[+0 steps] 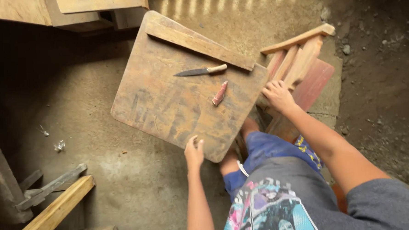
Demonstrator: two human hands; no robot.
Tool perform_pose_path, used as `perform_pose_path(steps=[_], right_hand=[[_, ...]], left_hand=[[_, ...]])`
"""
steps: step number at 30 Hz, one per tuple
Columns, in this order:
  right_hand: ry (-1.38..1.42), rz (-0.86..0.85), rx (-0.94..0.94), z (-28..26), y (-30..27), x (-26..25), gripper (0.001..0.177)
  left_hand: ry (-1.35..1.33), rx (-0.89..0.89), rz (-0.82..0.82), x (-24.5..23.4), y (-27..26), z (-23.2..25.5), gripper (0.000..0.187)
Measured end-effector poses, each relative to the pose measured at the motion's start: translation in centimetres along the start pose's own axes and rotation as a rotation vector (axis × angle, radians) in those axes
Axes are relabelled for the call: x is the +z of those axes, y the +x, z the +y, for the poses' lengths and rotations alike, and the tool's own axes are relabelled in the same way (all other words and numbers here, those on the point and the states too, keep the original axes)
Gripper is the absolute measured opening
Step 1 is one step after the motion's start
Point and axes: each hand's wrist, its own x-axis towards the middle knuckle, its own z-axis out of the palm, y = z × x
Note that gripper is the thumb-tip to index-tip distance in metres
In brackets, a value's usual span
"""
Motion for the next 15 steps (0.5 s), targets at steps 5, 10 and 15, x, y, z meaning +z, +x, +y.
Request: perform_pose_path(steps=[5,10,15], right_hand=[[0.213,0.227,0.068,-4.1,4.3,-3.8,0.024],[0.079,0.244,0.202,-5.6,1.0,-3.3,0.025],[0.18,-0.119,0.711,-15.1,-6.9,-6.3,0.014]], left_hand=[[0.017,-0.386,-0.036,-0.6,-2.5,-12.9,0.038],[0.063,-0.476,-0.076,-0.1,-4.8,-26.3,0.038],[-0.057,-0.263,-0.014,-7.8,-10.2,-34.0,0.035]])
